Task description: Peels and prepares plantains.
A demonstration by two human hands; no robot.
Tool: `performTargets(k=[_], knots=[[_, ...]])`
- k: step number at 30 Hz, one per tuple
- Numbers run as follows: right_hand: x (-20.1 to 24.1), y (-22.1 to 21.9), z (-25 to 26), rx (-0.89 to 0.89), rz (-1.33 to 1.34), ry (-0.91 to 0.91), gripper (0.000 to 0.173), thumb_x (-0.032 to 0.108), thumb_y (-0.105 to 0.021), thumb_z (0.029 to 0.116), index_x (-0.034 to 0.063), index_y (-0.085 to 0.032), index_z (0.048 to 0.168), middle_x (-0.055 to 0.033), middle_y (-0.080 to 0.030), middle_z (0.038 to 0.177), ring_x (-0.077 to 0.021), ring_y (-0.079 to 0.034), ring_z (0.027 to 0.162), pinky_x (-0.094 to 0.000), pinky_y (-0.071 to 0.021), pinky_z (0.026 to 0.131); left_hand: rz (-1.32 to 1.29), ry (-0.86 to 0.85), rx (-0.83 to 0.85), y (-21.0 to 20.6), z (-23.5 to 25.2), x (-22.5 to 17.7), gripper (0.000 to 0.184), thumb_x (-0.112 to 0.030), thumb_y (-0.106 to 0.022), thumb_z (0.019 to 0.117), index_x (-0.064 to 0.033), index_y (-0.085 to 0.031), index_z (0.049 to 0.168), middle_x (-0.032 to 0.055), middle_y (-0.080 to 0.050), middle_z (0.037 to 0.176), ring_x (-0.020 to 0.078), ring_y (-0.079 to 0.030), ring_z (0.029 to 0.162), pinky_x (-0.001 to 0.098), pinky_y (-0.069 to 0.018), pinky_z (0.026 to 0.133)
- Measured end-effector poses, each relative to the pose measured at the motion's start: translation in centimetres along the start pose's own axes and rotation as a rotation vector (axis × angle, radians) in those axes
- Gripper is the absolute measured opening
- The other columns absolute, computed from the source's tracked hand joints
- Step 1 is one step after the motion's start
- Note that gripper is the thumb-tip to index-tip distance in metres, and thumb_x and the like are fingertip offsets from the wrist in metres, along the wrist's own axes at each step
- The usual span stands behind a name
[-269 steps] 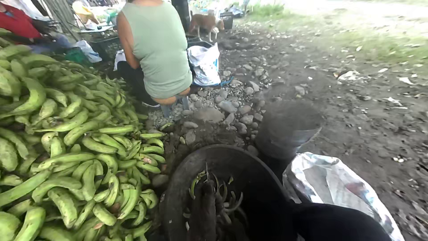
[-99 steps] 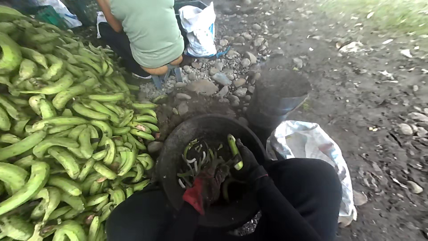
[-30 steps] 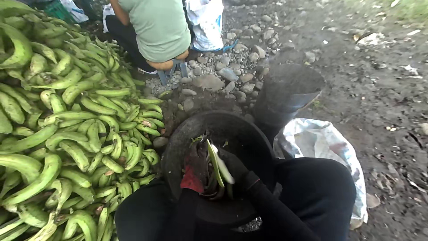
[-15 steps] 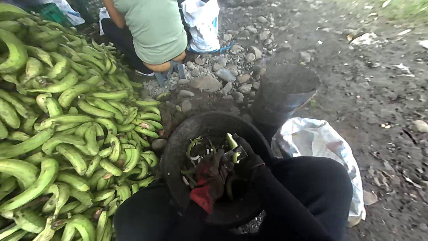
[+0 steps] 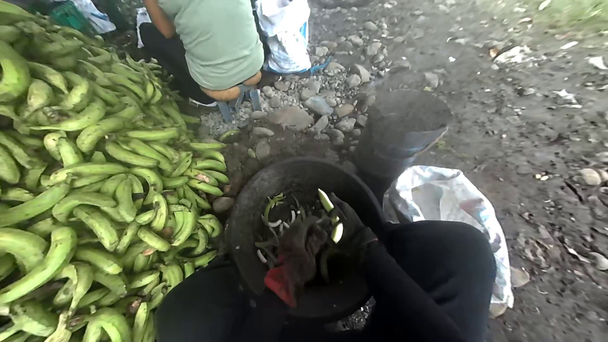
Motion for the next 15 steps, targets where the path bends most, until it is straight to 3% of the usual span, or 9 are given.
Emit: performTargets(k=[2, 4, 7, 9, 12, 13, 15], knots=[[0.8, 0.2, 0.5, 0.025, 0.082, -0.070, 0.057, 0.051, -0.021, 0.1090, 0.0081, -0.057, 0.104, -0.0046, -0.060, 0.069, -0.0119, -0.058, 0.051, -0.0252, -0.0522, 0.045, 0.060, -0.105, 0.047, -0.2, -0.9, -1.1, 0.036, -0.032, -0.061, 0.1007, -0.0120, -0.070, 0.129, 0.0079, -0.073, 0.115, 0.0188, -0.070, 0.107, 0.0405, -0.0565, 0.098], [0.7, 0.2, 0.7, 0.010, 0.075, -0.076, 0.054, 0.050, -0.023, 0.1090, 0.0088, -0.057, 0.103, -0.0045, -0.059, 0.069, -0.0119, -0.059, 0.051, -0.0248, -0.0522, 0.044, 0.123, -0.093, 0.077, 0.0, -1.0, -1.3, 0.038, -0.035, -0.062, 0.0995, -0.0139, -0.069, 0.131, 0.0090, -0.073, 0.114, 0.0216, -0.069, 0.107, 0.0429, -0.0563, 0.096], [-0.6, -0.7, -0.3, 0.040, -0.082, 0.108, 0.042, 0.032, -0.026, 0.1122, 0.0075, -0.060, 0.110, -0.0035, -0.065, 0.077, -0.0105, -0.064, 0.064, -0.0264, -0.0570, 0.057, 0.249, 0.020, 0.006, 0.4, -0.1, -0.4, 0.040, -0.032, -0.064, 0.0966, -0.0156, -0.069, 0.133, 0.0117, -0.073, 0.117, 0.0268, -0.070, 0.108, 0.0471, -0.0568, 0.094], [-2.2, -1.7, -1.1, 0.065, -0.208, 0.196, 0.031, 0.022, -0.033, 0.1100, 0.0057, -0.059, 0.115, -0.0028, -0.067, 0.081, -0.0095, -0.064, 0.067, -0.0269, -0.0572, 0.060, 0.285, 0.192, -0.049, 1.1, 1.0, 1.1, 0.041, -0.034, -0.062, 0.0984, -0.0167, -0.066, 0.136, 0.0127, -0.071, 0.121, 0.0286, -0.068, 0.111, 0.0495, -0.0556, 0.096], [-3.5, -2.4, -2.1, 0.152, -0.373, 0.166, 0.038, 0.019, -0.036, 0.1102, 0.0038, -0.055, 0.140, -0.0071, -0.070, 0.112, -0.0112, -0.067, 0.093, -0.0291, -0.0582, 0.083, 0.186, 0.381, -0.136, 3.1, 2.8, 3.3, 0.042, -0.037, -0.053, 0.1052, -0.0104, -0.064, 0.135, 0.0133, -0.071, 0.120, 0.0260, -0.069, 0.111, 0.0488, -0.0542, 0.099], [-3.6, -2.4, -2.2, 0.190, -0.395, 0.139, 0.040, 0.019, -0.036, 0.1096, 0.0051, -0.052, 0.143, -0.0064, -0.069, 0.114, -0.0102, -0.067, 0.094, -0.0274, -0.0575, 0.083, 0.145, 0.427, -0.140, 3.7, 3.0, 3.6, 0.042, -0.036, -0.050, 0.1068, -0.0080, -0.063, 0.135, 0.0144, -0.071, 0.120, 0.0253, -0.069, 0.110, 0.0473, -0.0543, 0.099], [-3.7, -1.6, -1.8, 0.167, -0.368, 0.083, 0.039, 0.020, -0.037, 0.1092, 0.0077, -0.051, 0.144, -0.0057, -0.068, 0.099, -0.0100, -0.064, 0.075, -0.0252, -0.0558, 0.065, 0.042, 0.493, -0.163, 4.5, 3.0, 3.8, 0.042, -0.038, -0.049, 0.1080, -0.0084, -0.062, 0.134, 0.0119, -0.070, 0.113, 0.0197, -0.069, 0.099, 0.0410, -0.0572, 0.090]])
Point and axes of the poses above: each hand's wrist, its own z-axis towards the middle knuckle, its own y-axis out of the back of the hand, x = y × z, the point moved 6 cm from there along z, towards the middle knuckle
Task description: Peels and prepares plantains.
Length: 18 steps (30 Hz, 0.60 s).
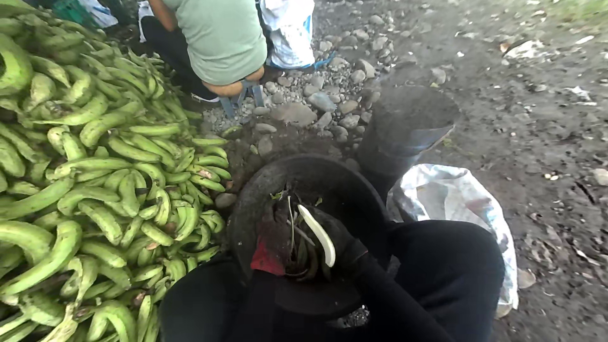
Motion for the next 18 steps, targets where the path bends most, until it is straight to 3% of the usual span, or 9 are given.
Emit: performTargets(k=[2, 4, 8, 10, 12, 15, 17, 18], knots=[[-1.2, 1.7, 0.7, -0.081, 0.042, -0.055, 0.039, 0.025, -0.037, 0.1108, 0.0094, -0.053, 0.143, -0.0058, -0.068, 0.094, -0.0106, -0.063, 0.069, -0.0250, -0.0551, 0.060, -0.108, 0.006, -0.036, 0.6, -0.1, -0.1, 0.042, -0.040, -0.050, 0.1074, -0.0084, -0.064, 0.132, 0.0105, -0.070, 0.110, 0.0159, -0.069, 0.095, 0.0377, -0.0586, 0.087], [-2.9, 3.8, 0.7, -0.192, 0.016, -0.112, 0.037, 0.030, -0.034, 0.1121, 0.0082, -0.055, 0.134, -0.0040, -0.067, 0.089, -0.0105, -0.062, 0.069, -0.0265, -0.0551, 0.061, -0.225, -0.008, -0.054, 1.3, -0.8, -1.1, 0.040, -0.034, -0.052, 0.1076, -0.0038, -0.063, 0.132, 0.0130, -0.069, 0.111, 0.0157, -0.068, 0.096, 0.0361, -0.0583, 0.087], [-3.5, 9.1, 0.6, -0.520, -0.015, -0.153, 0.042, 0.033, -0.030, 0.1132, 0.0034, -0.059, 0.119, -0.0058, -0.061, 0.086, -0.0119, -0.059, 0.070, -0.0287, -0.0535, 0.065, -0.425, 0.003, -0.039, 1.3, -1.5, -2.0, 0.042, -0.030, -0.046, 0.1102, 0.0018, -0.056, 0.136, 0.0119, -0.067, 0.101, 0.0130, -0.066, 0.082, 0.0323, -0.0586, 0.075], [0.7, 10.5, 0.4, -0.626, 0.005, -0.050, 0.039, 0.030, -0.029, 0.1132, 0.0026, -0.056, 0.120, -0.0063, -0.058, 0.088, -0.0116, -0.057, 0.072, -0.0278, -0.0523, 0.065, -0.450, 0.021, -0.041, 1.2, -1.6, -1.8, 0.043, -0.033, -0.046, 0.1101, 0.0001, -0.057, 0.135, 0.0083, -0.067, 0.094, 0.0114, -0.065, 0.075, 0.0311, -0.0589, 0.069], [7.8, 11.3, -0.2, -0.655, -0.021, 0.132, 0.035, 0.025, -0.033, 0.1125, 0.0008, -0.056, 0.122, -0.0057, -0.060, 0.091, -0.0089, -0.059, 0.075, -0.0261, -0.0538, 0.068, -0.461, -0.018, -0.032, 1.0, -1.4, -1.6, 0.041, -0.032, -0.047, 0.1100, -0.0019, -0.058, 0.135, 0.0060, -0.065, 0.090, 0.0112, -0.063, 0.070, 0.0310, -0.0580, 0.065], [17.3, 13.9, 0.9, -0.517, -0.040, 0.584, 0.035, 0.024, -0.035, 0.1100, -0.0011, -0.053, 0.126, -0.0091, -0.065, 0.103, -0.0126, -0.064, 0.089, -0.0331, -0.0579, 0.080, -0.460, -0.135, -0.016, 0.7, -0.9, -1.0, 0.037, -0.027, -0.048, 0.1096, -0.0014, -0.058, 0.135, 0.0071, -0.066, 0.094, 0.0107, -0.062, 0.072, 0.0299, -0.0576, 0.065], [23.0, 12.8, -0.6, -0.679, -0.526, 0.752, 0.028, 0.019, -0.046, 0.1048, -0.0022, -0.058, 0.118, -0.0070, -0.064, 0.098, -0.0081, -0.064, 0.086, -0.0264, -0.0564, 0.078, -0.450, -0.138, 0.004, 0.6, -1.0, -0.5, 0.038, -0.029, -0.046, 0.1103, -0.0037, -0.058, 0.136, 0.0089, -0.067, 0.100, 0.0137, -0.065, 0.077, 0.0328, -0.0596, 0.068], [25.3, 12.5, -1.5, -0.833, -0.816, 0.728, 0.034, 0.026, -0.062, 0.0991, -0.0030, -0.065, 0.116, -0.0115, -0.068, 0.100, -0.0128, -0.066, 0.090, -0.0325, -0.0569, 0.084, -0.474, -0.112, 0.015, 0.5, -0.9, -0.1, 0.039, -0.031, -0.044, 0.1108, -0.0051, -0.058, 0.136, 0.0099, -0.067, 0.100, 0.0161, -0.066, 0.078, 0.0348, -0.0604, 0.068]])
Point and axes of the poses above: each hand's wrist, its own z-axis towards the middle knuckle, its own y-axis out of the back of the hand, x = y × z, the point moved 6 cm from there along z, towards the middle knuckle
